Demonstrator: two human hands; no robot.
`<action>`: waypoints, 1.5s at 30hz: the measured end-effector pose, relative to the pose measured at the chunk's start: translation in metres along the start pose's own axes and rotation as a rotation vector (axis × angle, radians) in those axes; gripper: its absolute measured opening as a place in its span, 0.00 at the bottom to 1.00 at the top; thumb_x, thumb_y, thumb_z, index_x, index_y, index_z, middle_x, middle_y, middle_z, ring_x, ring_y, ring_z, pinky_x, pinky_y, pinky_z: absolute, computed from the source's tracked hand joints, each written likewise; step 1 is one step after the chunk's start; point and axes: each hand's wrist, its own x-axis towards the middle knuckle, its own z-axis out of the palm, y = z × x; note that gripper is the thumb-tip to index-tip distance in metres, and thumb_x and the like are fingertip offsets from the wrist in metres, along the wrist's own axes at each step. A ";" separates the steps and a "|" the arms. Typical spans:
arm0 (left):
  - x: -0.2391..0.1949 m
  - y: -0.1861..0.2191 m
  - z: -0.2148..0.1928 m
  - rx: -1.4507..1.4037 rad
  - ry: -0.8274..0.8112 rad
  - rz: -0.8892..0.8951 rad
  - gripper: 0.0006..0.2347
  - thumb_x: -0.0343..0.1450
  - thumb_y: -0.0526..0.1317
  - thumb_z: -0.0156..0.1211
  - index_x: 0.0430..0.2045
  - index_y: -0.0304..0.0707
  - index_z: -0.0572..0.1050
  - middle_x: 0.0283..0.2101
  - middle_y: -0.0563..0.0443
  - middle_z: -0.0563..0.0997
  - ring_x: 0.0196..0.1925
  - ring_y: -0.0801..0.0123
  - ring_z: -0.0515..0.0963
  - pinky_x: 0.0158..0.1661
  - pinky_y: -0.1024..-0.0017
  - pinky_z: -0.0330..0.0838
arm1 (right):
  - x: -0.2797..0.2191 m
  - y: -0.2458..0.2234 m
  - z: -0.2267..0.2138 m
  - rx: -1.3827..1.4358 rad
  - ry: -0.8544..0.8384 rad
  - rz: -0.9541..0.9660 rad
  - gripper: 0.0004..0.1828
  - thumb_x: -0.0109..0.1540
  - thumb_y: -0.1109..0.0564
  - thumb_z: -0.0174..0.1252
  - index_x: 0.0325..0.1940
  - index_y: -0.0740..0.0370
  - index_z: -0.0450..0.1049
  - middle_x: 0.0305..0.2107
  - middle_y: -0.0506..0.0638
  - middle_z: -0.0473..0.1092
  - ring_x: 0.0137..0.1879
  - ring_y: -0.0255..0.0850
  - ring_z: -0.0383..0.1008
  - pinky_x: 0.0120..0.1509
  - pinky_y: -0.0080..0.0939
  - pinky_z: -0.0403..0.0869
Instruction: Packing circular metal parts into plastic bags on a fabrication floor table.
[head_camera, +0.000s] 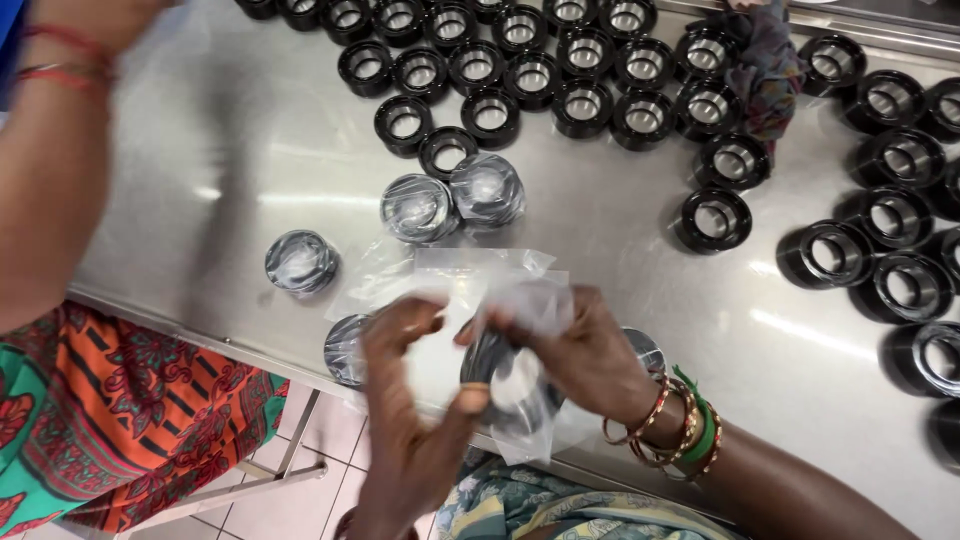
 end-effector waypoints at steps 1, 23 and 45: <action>0.000 -0.004 0.010 0.004 0.004 0.000 0.12 0.82 0.44 0.54 0.48 0.32 0.65 0.43 0.43 0.71 0.41 0.60 0.74 0.41 0.63 0.74 | 0.003 -0.003 0.006 0.001 -0.005 -0.001 0.12 0.68 0.55 0.55 0.41 0.64 0.81 0.38 0.50 0.84 0.36 0.36 0.83 0.37 0.36 0.83; 0.066 -0.129 -0.120 1.148 -0.023 -0.179 0.16 0.69 0.24 0.56 0.52 0.32 0.71 0.54 0.37 0.80 0.58 0.46 0.77 0.54 0.56 0.75 | -0.036 0.054 -0.182 -1.146 0.604 -0.053 0.27 0.64 0.49 0.64 0.62 0.63 0.68 0.59 0.64 0.65 0.62 0.54 0.69 0.55 0.55 0.75; -0.027 -0.053 0.049 0.681 -0.584 -0.218 0.15 0.70 0.30 0.55 0.50 0.18 0.70 0.40 0.31 0.76 0.36 0.52 0.79 0.35 0.62 0.78 | -0.028 0.100 -0.190 -1.212 0.712 0.106 0.51 0.58 0.41 0.73 0.76 0.65 0.55 0.63 0.62 0.64 0.67 0.59 0.62 0.73 0.61 0.62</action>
